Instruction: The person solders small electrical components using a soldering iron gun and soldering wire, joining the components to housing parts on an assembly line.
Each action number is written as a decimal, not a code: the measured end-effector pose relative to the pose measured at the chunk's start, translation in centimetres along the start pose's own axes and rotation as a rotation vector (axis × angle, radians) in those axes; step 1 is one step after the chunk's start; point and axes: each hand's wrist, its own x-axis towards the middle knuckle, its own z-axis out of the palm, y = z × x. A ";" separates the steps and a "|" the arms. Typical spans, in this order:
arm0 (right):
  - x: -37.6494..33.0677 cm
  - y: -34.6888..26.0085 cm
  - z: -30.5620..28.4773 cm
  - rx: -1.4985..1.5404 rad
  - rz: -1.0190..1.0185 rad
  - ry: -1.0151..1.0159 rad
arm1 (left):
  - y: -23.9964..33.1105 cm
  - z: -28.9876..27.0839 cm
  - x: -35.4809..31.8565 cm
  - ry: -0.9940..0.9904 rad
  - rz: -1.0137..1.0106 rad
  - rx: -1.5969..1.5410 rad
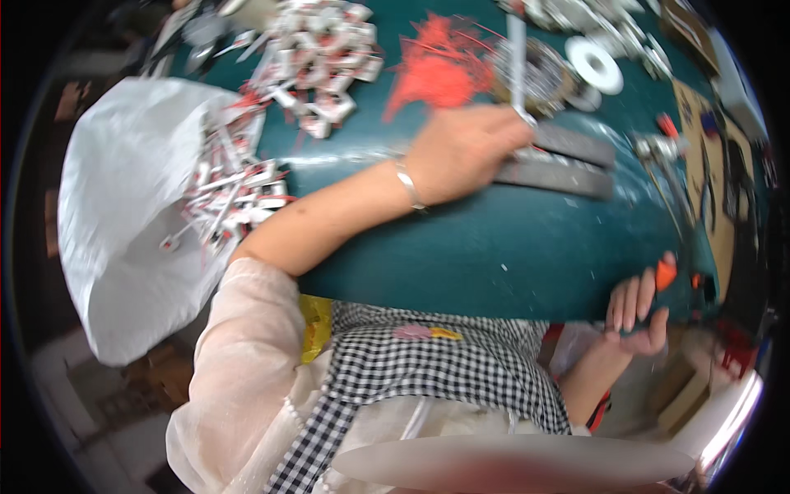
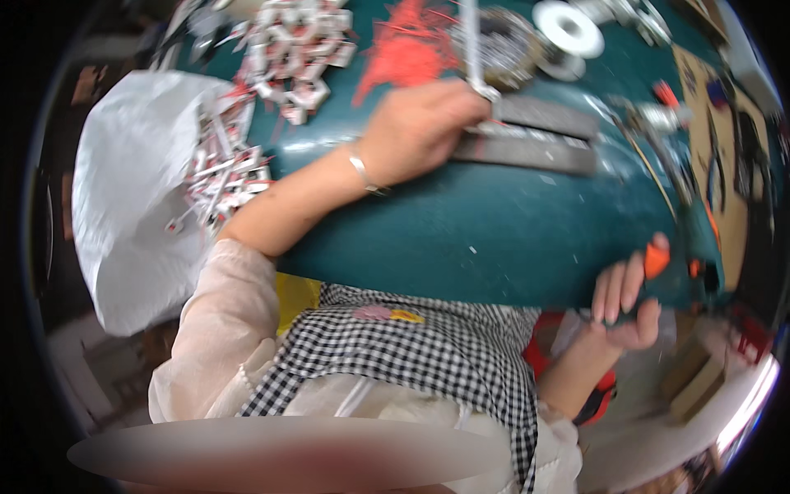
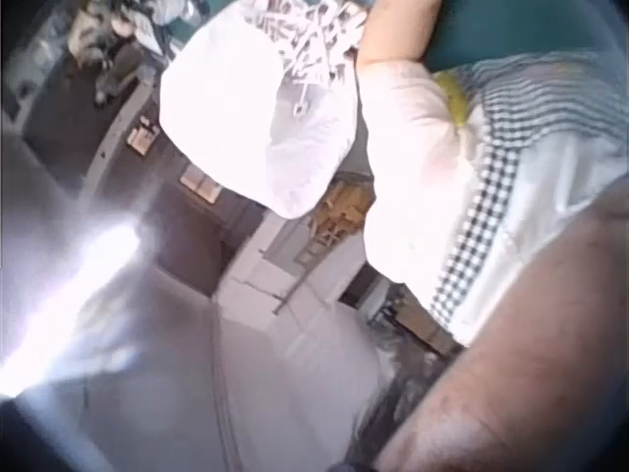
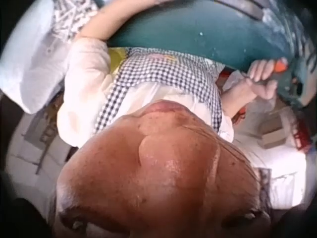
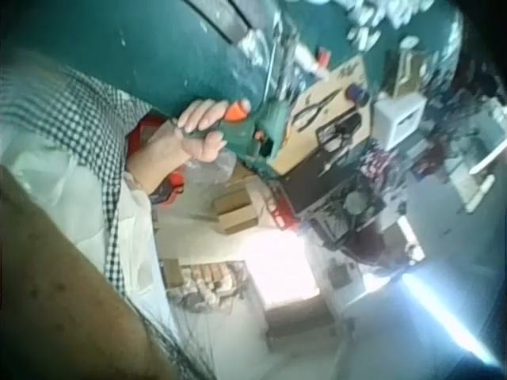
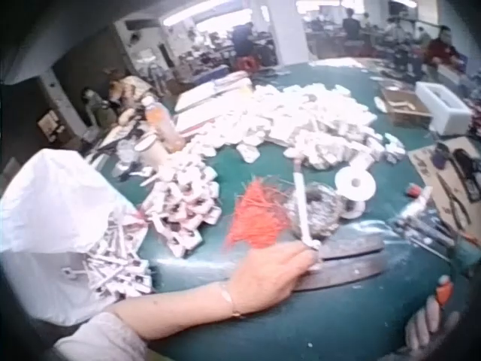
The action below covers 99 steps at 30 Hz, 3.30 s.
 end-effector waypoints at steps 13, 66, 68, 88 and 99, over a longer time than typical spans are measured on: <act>-1.3 -1.5 0.7 -0.049 0.052 -0.034 | 1.6 1.8 -0.1 0.130 -0.148 -0.165; 1.5 -0.4 6.2 -0.501 0.311 0.138 | -1.6 -0.2 0.3 -0.075 -0.108 -0.233; 1.6 -0.4 6.4 -0.514 0.313 0.147 | -1.5 -0.2 0.2 -0.058 -0.114 -0.256; 2.9 -1.6 7.2 -0.675 0.332 0.083 | -2.7 0.4 0.9 0.141 0.252 -0.181; 3.7 -3.2 7.1 -0.703 0.362 0.018 | -2.1 0.0 0.9 0.108 0.185 -0.207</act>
